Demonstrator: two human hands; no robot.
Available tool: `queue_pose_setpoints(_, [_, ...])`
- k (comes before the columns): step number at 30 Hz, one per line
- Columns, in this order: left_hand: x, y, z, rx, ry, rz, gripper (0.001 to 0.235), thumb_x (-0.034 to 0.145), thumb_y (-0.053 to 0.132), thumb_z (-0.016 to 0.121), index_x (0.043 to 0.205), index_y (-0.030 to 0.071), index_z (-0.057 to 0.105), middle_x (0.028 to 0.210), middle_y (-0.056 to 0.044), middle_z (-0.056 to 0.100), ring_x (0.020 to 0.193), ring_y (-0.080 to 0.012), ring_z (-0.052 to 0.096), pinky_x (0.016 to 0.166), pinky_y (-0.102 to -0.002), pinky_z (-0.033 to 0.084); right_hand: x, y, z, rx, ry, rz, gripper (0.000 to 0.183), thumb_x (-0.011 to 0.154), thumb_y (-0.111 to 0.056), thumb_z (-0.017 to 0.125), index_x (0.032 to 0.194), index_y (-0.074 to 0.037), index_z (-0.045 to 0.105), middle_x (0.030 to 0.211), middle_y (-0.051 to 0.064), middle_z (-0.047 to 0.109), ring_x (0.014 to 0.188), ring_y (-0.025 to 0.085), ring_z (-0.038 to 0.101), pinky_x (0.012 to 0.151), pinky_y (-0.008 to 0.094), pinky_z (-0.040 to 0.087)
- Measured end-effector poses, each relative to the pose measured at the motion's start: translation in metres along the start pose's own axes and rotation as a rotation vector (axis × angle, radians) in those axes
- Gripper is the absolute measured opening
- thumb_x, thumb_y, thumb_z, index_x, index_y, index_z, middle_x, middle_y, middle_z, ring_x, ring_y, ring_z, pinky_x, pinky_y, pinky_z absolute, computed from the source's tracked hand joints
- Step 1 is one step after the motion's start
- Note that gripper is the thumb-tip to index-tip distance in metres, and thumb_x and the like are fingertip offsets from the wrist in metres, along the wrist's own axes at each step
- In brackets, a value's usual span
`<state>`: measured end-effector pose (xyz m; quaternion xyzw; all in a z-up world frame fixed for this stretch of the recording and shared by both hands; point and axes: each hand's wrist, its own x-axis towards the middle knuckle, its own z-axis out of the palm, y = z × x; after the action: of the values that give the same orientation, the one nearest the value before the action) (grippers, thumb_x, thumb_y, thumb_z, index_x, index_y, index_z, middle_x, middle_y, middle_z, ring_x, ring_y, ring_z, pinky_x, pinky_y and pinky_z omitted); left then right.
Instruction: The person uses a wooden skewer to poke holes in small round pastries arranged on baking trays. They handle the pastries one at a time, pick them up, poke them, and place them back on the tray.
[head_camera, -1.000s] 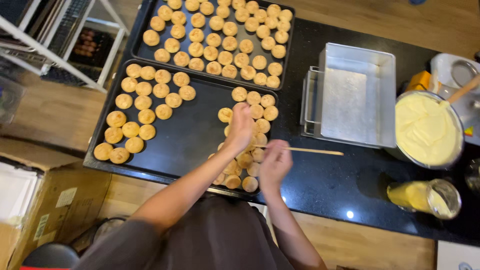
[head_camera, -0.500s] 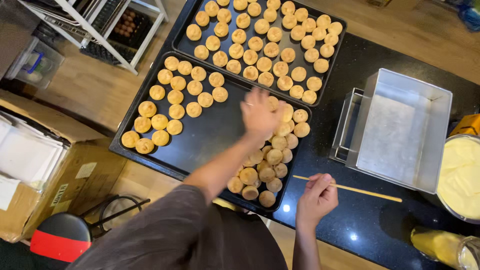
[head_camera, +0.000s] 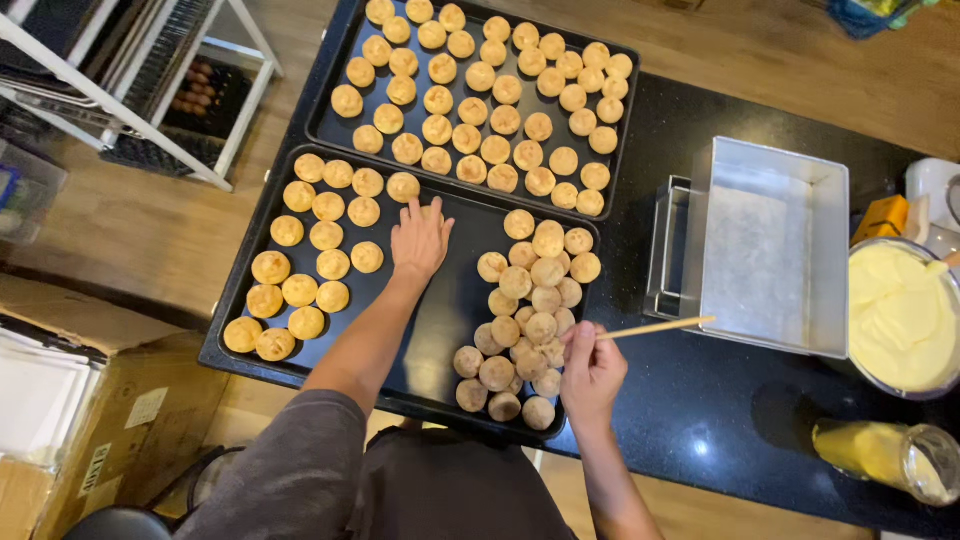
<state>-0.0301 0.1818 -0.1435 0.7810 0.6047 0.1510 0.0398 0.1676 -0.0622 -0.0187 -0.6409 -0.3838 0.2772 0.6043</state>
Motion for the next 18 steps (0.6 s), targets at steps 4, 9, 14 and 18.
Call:
queue_pose_setpoints(4, [-0.007,0.038,-0.009,-0.808,-0.117,-0.147,0.043,0.111,0.047,0.046,0.131,0.011,0.06,0.113,-0.019,0.06,0.095,-0.0312,0.064,0.082,-0.04,0.054,0.021,-0.02,0.013,-0.025,-0.007,-0.061,0.034,0.111,-0.02,0.051,0.084,-0.002,0.06,0.067,-0.005,0.048,0.061,0.002,0.041,0.053,0.022,0.032])
queue_pose_setpoints(9, [-0.058,0.101,-0.08,-2.039,-0.584,-0.38,0.052,0.11,0.051,0.03,0.13,0.013,0.058,0.106,-0.012,0.066,0.079,-0.0182,0.062,0.066,-0.032,0.053,0.045,-0.056,0.028,-0.11,0.038,-0.363,0.028,0.112,-0.017,0.051,0.09,-0.002,0.061,0.078,0.001,0.059,0.069,0.009,0.055,0.062,0.025,0.045])
queue_pose_setpoints(14, [-0.078,0.135,-0.152,-2.219,-0.677,-0.387,0.052,0.111,0.048,0.026,0.13,0.011,0.057,0.112,-0.009,0.063,0.098,-0.0172,0.065,0.084,-0.03,0.053,0.052,-0.079,0.046,-0.306,-0.003,-0.71,0.017,0.106,-0.009,0.055,0.094,-0.006,0.066,0.087,0.011,0.066,0.083,0.029,0.066,0.075,0.037,0.053])
queue_pose_setpoints(18, [-0.082,0.14,-0.171,-1.641,-0.259,-0.029,0.052,0.114,0.04,0.024,0.129,0.005,0.059,0.122,-0.012,0.063,0.114,-0.0178,0.06,0.102,-0.031,0.048,0.045,-0.074,0.049,-0.305,-0.05,-0.693,0.01,0.104,-0.008,0.061,0.095,-0.005,0.064,0.086,0.013,0.065,0.082,0.031,0.065,0.072,0.039,0.052])
